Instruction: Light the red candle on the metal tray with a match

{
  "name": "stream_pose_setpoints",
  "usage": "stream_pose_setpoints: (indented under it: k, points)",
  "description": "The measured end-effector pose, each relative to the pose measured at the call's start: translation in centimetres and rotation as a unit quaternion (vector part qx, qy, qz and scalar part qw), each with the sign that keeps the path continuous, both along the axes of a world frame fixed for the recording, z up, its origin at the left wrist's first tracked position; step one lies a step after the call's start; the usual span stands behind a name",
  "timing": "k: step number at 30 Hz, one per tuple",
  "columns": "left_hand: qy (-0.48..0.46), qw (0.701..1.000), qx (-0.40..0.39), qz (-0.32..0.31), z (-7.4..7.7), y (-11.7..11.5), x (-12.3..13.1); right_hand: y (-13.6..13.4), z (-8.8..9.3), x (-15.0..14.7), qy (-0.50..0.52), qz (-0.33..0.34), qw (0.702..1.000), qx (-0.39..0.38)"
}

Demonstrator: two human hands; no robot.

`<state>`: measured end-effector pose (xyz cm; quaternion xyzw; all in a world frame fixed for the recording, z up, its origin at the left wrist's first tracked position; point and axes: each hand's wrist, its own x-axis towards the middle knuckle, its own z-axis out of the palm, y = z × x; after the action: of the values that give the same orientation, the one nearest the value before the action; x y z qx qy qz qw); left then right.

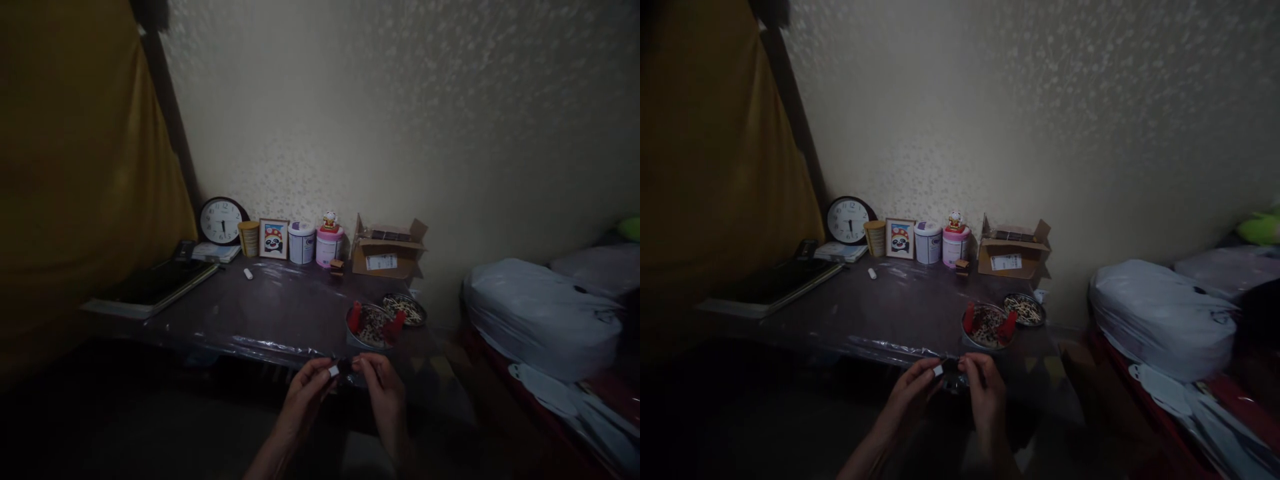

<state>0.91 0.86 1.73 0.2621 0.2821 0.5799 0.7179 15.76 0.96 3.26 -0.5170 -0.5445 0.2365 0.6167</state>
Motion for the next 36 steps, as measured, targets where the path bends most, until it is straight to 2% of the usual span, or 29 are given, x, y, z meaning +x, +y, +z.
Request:
stream_pose_setpoints:
  k: [6,11,20,25,27,31,34,36]
  points:
    - [0.029,1.000,0.007,0.007,-0.1,0.0,0.2,-0.8,-0.6,-0.7,-0.110,0.001,0.991,0.076]
    - [0.044,0.999,0.022,0.017,0.3,-0.2,0.1,-1.2,-0.3,-0.8,-0.180,0.032,0.974,0.131]
    - [0.026,0.999,0.032,0.033,0.9,-0.2,0.2,-0.9,-0.1,-0.9,-0.228,0.026,0.958,0.170]
    - [0.004,0.999,0.020,0.038,1.2,-0.2,0.3,-1.3,1.4,-0.7,-0.223,-0.033,0.949,0.220]
    - [-0.001,0.999,0.018,0.040,1.2,-0.2,0.3,-1.5,1.7,-0.7,-0.240,-0.021,0.943,0.232]
    - [-0.006,0.998,0.021,0.056,0.9,-0.1,0.2,-0.6,0.7,-0.6,-0.294,0.032,0.935,0.194]
    - [-0.001,0.997,0.032,0.064,1.0,-0.1,0.1,0.6,-0.2,-0.1,-0.232,-0.022,0.965,0.124]
    - [0.008,0.997,0.036,0.061,1.2,-0.3,0.1,1.1,-0.2,0.1,-0.172,-0.060,0.979,0.088]
